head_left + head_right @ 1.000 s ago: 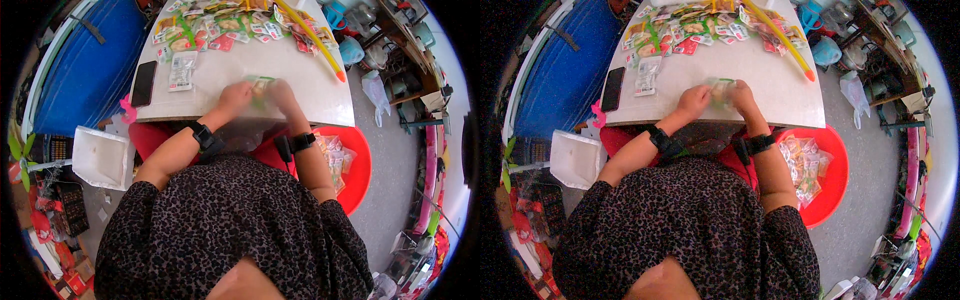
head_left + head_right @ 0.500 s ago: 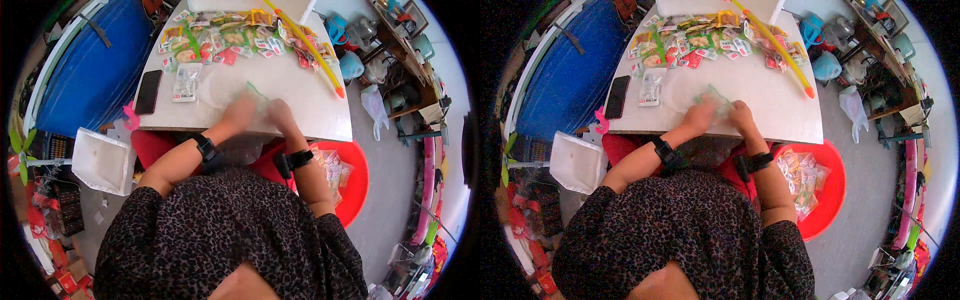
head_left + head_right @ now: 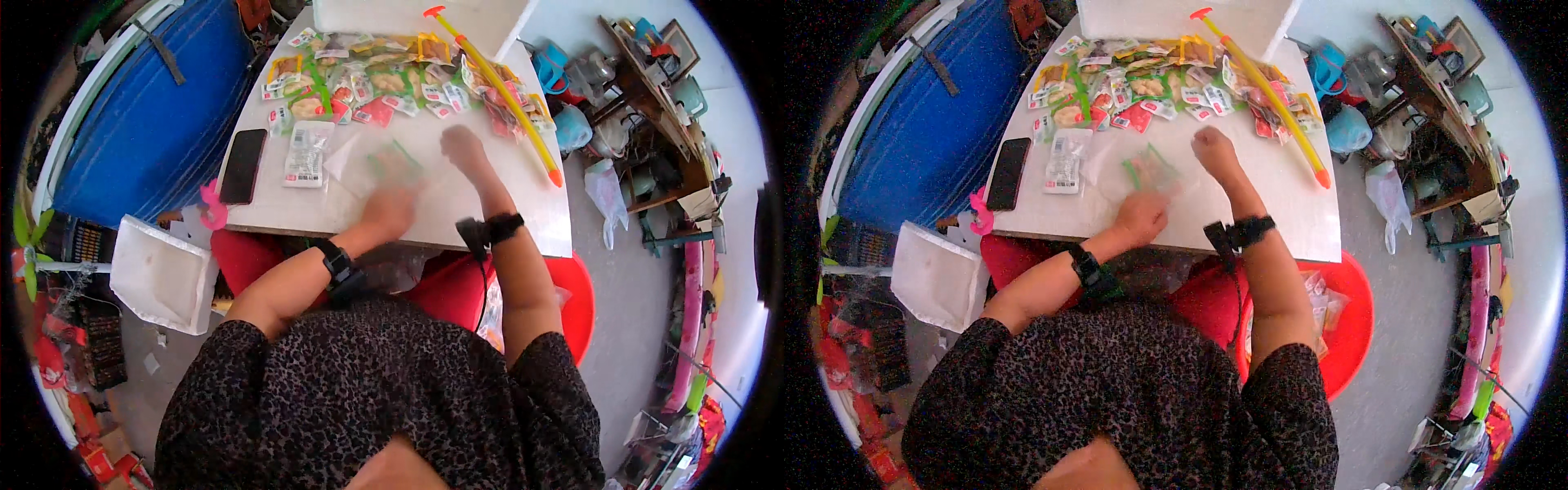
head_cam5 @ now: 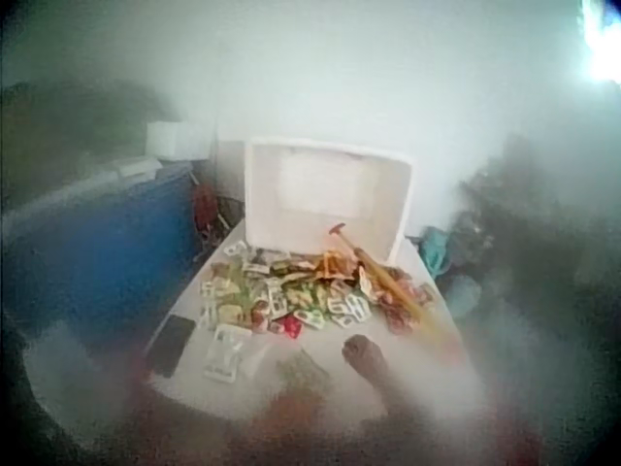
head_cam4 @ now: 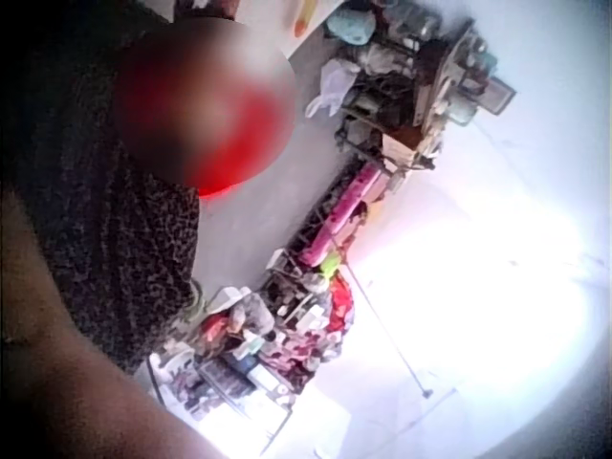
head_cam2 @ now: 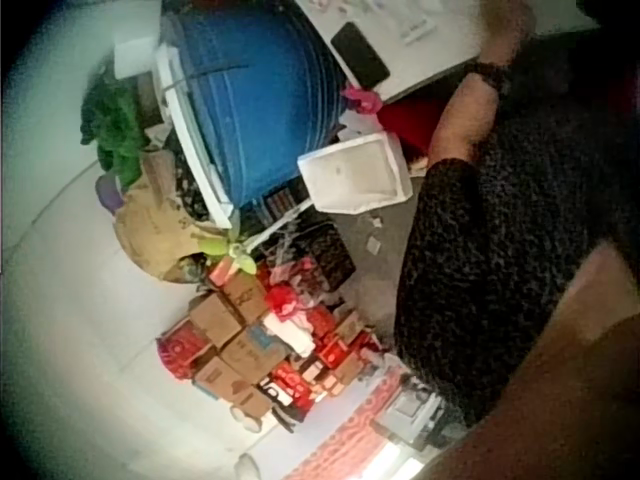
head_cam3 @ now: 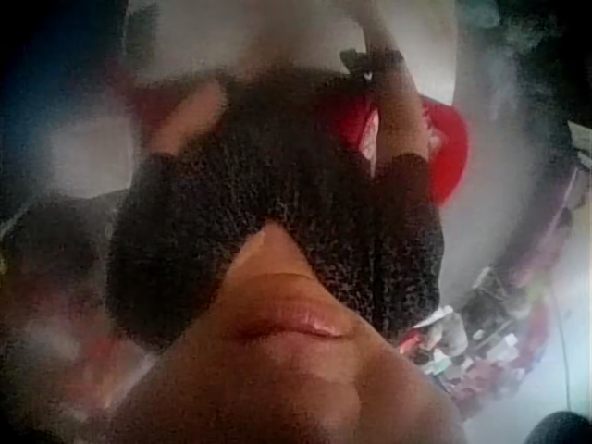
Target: The person repeatedly picks up small snack packets from a table, places them into clear plastic bags, and drops the filled bags into a red basin. The person also uses a yellow plastic tube to sweep the packets on the table into a pile.
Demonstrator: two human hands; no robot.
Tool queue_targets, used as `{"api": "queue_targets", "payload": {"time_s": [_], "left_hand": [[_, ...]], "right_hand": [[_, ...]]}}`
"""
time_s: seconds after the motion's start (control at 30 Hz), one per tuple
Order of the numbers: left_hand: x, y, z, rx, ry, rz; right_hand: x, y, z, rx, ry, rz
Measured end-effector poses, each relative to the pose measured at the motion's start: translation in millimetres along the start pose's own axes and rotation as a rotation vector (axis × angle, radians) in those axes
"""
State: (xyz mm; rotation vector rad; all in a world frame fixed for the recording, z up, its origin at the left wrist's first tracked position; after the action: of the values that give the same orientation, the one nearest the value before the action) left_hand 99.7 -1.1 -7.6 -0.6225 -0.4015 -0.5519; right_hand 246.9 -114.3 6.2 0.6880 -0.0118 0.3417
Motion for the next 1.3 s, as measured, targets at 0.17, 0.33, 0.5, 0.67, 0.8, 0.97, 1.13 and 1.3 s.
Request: {"api": "queue_targets", "payload": {"time_s": [0.17, 0.33, 0.5, 0.67, 0.8, 0.97, 1.13, 1.3], "left_hand": [[-5.5, 1.7, 1.7, -0.028, -0.106, -0.132], [-6.9, 7.1, -2.8, -0.010, -0.009, -0.116], [-5.8, -0.2, 8.6, -0.068, -0.116, -0.137], [-3.8, -1.5, 8.6, -0.034, -0.141, -0.154], [-3.6, -0.2, 1.5, -0.008, -0.036, -0.118], [-3.5, 1.9, -2.3, 0.117, 0.122, 0.022], [-1.5, 1.0, -10.4, 0.197, 0.182, 0.034], [-6.8, -4.1, -1.6, 0.153, 0.191, 0.130]], "right_hand": [[78.7, 63.6, -24.3, -0.042, -0.066, 0.085], [114.1, 108.1, -66.5, -0.453, -0.008, 0.124], [114.1, 114.7, -80.7, -0.617, 0.126, 0.052], [105.4, 100.2, -82.3, -0.717, 0.047, 0.122], [94.6, 95.2, -63.5, -0.694, -0.133, 0.210], [71.0, 81.8, -10.1, -0.532, -0.198, 0.100], [-11.9, 26.2, 44.6, 0.439, -0.164, -0.210], [-116.5, -21.2, 44.2, 0.858, -0.164, -0.442]]}}
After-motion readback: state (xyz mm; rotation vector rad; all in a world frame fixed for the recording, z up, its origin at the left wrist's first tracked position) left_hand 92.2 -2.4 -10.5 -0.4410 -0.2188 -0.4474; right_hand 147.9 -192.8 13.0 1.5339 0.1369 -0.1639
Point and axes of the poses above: each hand's wrist, its own x-axis towards the middle knuckle, its own z-axis out of the back of the hand, y = z × x, the point moved 6 cm from there along x, towards the middle knuckle, and after that the axes turned 12 degrees about -z, right-handed, at the moved point
